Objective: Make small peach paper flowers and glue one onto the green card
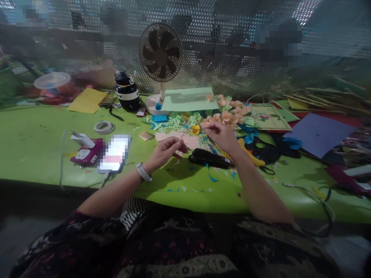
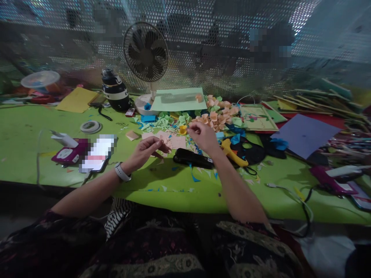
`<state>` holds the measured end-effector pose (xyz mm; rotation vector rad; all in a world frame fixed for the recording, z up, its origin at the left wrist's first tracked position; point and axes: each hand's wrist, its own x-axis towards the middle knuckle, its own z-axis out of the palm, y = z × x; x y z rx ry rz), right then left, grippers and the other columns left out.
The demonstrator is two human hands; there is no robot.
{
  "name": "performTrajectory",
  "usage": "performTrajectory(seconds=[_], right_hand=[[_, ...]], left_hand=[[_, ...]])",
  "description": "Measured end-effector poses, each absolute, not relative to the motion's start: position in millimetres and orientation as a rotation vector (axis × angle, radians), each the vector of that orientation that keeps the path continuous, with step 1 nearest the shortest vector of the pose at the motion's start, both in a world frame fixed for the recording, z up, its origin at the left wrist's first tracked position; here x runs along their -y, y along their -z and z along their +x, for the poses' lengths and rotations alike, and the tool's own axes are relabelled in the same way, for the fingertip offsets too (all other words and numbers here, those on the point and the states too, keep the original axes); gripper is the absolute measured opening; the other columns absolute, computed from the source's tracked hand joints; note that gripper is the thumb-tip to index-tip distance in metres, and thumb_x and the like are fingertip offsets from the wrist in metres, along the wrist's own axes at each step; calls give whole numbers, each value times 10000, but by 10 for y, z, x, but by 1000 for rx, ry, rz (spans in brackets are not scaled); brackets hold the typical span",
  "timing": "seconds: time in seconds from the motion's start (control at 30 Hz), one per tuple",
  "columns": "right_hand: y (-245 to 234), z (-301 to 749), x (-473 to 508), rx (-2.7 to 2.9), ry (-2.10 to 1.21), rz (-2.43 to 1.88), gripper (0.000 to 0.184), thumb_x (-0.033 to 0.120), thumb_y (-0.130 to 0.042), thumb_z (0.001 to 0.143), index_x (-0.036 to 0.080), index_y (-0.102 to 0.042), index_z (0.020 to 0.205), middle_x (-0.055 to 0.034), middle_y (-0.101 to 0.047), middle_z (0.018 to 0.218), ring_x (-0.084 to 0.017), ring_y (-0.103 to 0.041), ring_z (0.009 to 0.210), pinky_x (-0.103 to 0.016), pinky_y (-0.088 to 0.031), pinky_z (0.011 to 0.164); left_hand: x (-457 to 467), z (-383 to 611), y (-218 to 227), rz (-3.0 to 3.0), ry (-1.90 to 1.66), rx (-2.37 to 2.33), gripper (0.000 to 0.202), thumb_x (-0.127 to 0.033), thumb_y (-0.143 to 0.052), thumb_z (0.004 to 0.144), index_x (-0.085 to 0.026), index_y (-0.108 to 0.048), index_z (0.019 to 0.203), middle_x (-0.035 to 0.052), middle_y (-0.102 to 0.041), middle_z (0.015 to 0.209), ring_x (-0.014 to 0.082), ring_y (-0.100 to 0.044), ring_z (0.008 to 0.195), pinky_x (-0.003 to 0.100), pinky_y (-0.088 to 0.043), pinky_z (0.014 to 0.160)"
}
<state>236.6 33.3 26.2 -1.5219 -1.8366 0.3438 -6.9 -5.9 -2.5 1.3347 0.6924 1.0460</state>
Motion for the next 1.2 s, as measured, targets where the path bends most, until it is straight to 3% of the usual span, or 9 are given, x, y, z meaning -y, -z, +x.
performTrajectory(seconds=[0.07,0.17,0.33,0.47,0.67,0.8,0.93,1.07,1.2], right_hand=[[-223,2593,-487,1904,-118,-1878,220,381,-643,817,181,-724,859,-106,-743,945,-239,-662,852,-325,-462,728],[-142,2795,-629,2009,-107,-2229,254,385,-645,797,185,-755,908,-118,-753,978,-266,-673,896,-313,-434,695],[-95,2825,-696,2047,-185,-2291,325,404,-619,791,207,-761,1008,-84,-756,1049,-235,-670,896,-274,-399,636],[-135,2853,-712,2062,-240,-2273,266,371,-630,775,194,-764,922,-73,-758,979,-224,-666,872,-266,-390,616],[-182,2987,-711,2038,-354,-2191,117,292,-690,700,184,-737,698,-43,-726,765,-195,-635,724,-266,-377,570],[-262,3049,-665,1896,-502,-2069,118,242,-715,678,175,-682,588,-20,-667,655,-158,-585,651,-256,-376,569],[-423,3018,-544,1501,-895,-1843,68,203,-695,734,136,-691,727,-27,-658,691,-102,-539,618,-240,-384,577],[-554,2833,-409,1095,-1360,-1366,155,221,-637,817,130,-667,939,-48,-703,848,-42,-511,580,-220,-376,539],[-566,2570,-320,1036,-1566,-1063,199,178,-706,696,161,-633,879,23,-682,763,-12,-443,493,-178,-362,478]], left_hand=[[56,-70,16,1316,-1049,-697,357,-524,-683,864,-169,-641,860,93,-763,914,178,-728,834,276,-589,648],[55,-69,9,1306,-1064,-703,337,-506,-674,875,-171,-641,855,91,-765,917,176,-726,827,287,-585,665],[56,-67,0,1319,-1081,-694,354,-515,-668,876,-164,-629,856,88,-768,920,163,-727,824,271,-588,672],[47,-63,9,1342,-1102,-707,387,-540,-652,878,-155,-611,873,89,-766,916,161,-728,831,267,-595,676],[12,-55,68,1385,-1199,-701,410,-563,-627,888,-153,-604,882,79,-752,865,152,-725,799,265,-598,662],[1,-51,97,1393,-1222,-675,411,-558,-630,890,-147,-609,886,76,-746,849,142,-721,775,259,-595,655],[4,-46,100,1397,-1226,-663,402,-540,-631,897,-139,-619,884,75,-742,840,135,-714,762,251,-596,649],[11,-44,96,1400,-1212,-663,401,-540,-635,894,-140,-616,873,79,-741,845,138,-713,770,250,-597,651],[25,-47,91,1415,-1197,-666,394,-534,-628,902,-141,-618,878,83,-742,857,133,-710,766,248,-595,657]])
